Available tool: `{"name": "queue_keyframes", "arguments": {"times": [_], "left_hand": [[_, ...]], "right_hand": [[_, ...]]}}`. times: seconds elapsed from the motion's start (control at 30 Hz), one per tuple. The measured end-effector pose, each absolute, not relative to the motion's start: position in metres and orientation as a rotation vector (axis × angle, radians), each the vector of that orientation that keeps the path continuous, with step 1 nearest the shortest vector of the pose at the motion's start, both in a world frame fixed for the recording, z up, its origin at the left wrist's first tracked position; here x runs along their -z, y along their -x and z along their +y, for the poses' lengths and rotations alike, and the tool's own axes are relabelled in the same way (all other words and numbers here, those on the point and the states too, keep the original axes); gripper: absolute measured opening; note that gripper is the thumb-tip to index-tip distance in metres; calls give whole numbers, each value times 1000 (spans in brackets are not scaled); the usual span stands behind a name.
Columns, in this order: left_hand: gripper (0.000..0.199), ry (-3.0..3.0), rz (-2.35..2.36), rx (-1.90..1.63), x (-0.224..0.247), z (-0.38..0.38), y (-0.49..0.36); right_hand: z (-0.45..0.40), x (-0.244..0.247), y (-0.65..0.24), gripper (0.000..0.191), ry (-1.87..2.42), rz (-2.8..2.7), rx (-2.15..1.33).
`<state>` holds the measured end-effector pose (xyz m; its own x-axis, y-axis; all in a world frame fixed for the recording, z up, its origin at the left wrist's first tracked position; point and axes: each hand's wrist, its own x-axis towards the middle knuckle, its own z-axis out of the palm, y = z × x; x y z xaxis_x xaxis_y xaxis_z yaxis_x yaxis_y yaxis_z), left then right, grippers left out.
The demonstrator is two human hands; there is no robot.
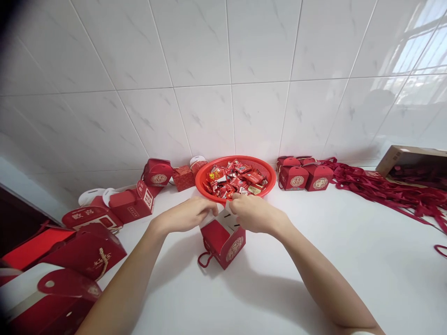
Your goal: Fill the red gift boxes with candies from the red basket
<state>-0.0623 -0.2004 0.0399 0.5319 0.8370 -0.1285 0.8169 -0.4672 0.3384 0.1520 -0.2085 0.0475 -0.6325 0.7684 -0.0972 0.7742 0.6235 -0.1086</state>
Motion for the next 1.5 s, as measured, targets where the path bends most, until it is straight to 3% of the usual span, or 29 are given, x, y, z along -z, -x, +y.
{"name": "queue_keyframes", "arguments": {"times": [0.07, 0.27, 0.6, 0.77, 1.13, 1.5], "left_hand": [[22, -2386, 1458, -54, -41, -204, 55], [39, -2365, 1761, 91, -39, -218, 32], [52, -2234, 1768, 165, -37, -217, 34], [46, -2230, 1682, 206, -41, -215, 35], [70, -2057, 1317, 283, -49, -201, 72], [70, -2090, 1357, 259, -39, -201, 62]], "right_hand": [[-215, -51, -150, 8, -1410, 2712, 187], [-228, -53, -147, 31, -1396, 2695, 270], [-227, -46, -149, 53, -1414, 2721, 465], [-234, -48, -148, 54, -1443, 2656, 492], [-230, -50, -160, 63, -1627, 2550, 248], [-213, -48, -169, 49, -1574, 2487, 294]]}}
